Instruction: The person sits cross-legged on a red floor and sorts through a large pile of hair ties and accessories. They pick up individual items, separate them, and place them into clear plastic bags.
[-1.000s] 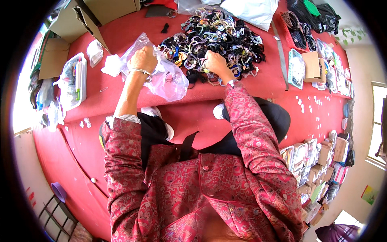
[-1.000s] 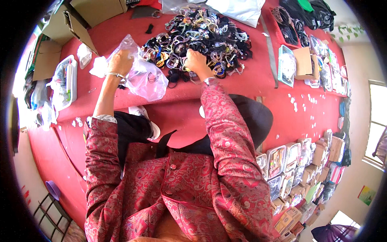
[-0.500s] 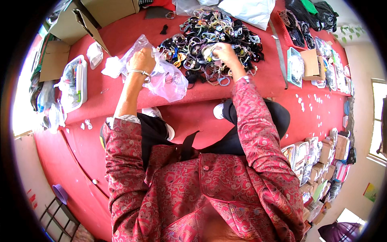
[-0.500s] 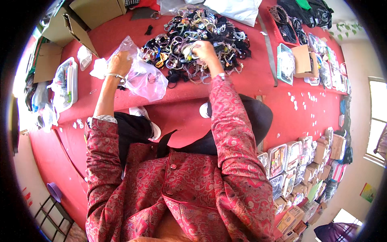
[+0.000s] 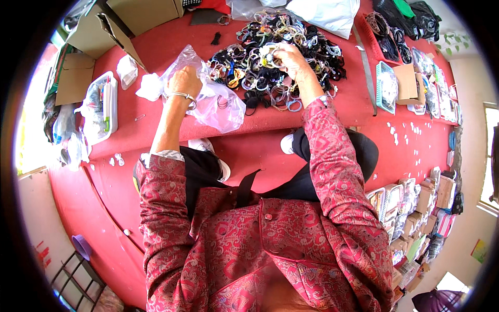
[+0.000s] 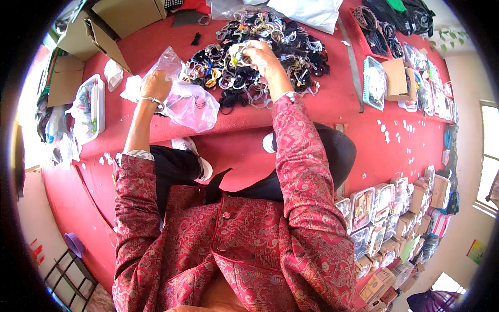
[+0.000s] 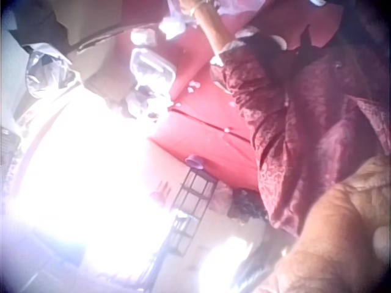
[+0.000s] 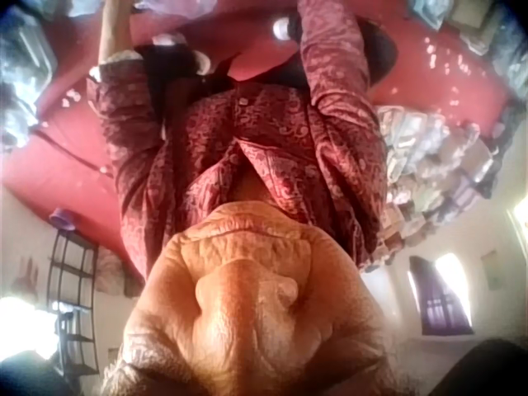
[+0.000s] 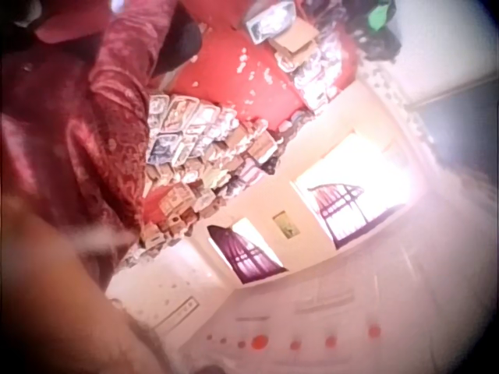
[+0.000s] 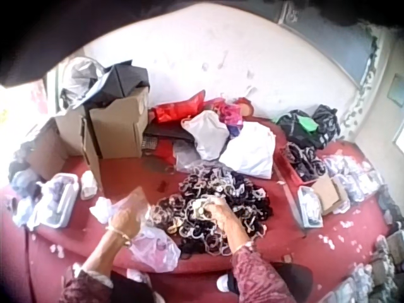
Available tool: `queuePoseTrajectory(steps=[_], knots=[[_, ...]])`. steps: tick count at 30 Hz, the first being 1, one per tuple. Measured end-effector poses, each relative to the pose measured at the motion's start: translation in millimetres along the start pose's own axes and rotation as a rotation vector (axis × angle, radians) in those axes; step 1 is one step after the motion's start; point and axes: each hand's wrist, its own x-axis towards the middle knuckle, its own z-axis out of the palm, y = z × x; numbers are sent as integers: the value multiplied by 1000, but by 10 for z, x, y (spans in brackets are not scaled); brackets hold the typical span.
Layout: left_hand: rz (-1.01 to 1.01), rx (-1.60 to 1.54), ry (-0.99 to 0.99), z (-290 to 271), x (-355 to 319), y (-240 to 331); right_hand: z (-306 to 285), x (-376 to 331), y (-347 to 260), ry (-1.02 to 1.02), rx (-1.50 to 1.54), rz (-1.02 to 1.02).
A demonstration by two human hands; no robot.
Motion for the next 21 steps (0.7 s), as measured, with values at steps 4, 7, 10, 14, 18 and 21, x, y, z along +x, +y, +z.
queuePoseTrajectory(steps=[4, 7, 10, 14, 18, 21], knots=[[-8, -18, -16, -19, -2, 10, 220, -107, -30, -153, 294, 12], [-29, -16, -41, 35, 40, -4, 531, -337, 137, -487, 730, -107], [-50, -9, -51, 50, 20, -38, 1143, -571, 262, -698, 843, 19], [-44, -7, -12, 114, 40, -119, 1470, -449, 590, -716, 711, 241], [-68, 32, -45, 76, 13, -211, 1553, -177, 924, -567, 649, 382], [-60, 22, -39, 87, 30, -252, 1625, 58, 1090, -429, 646, 448]])
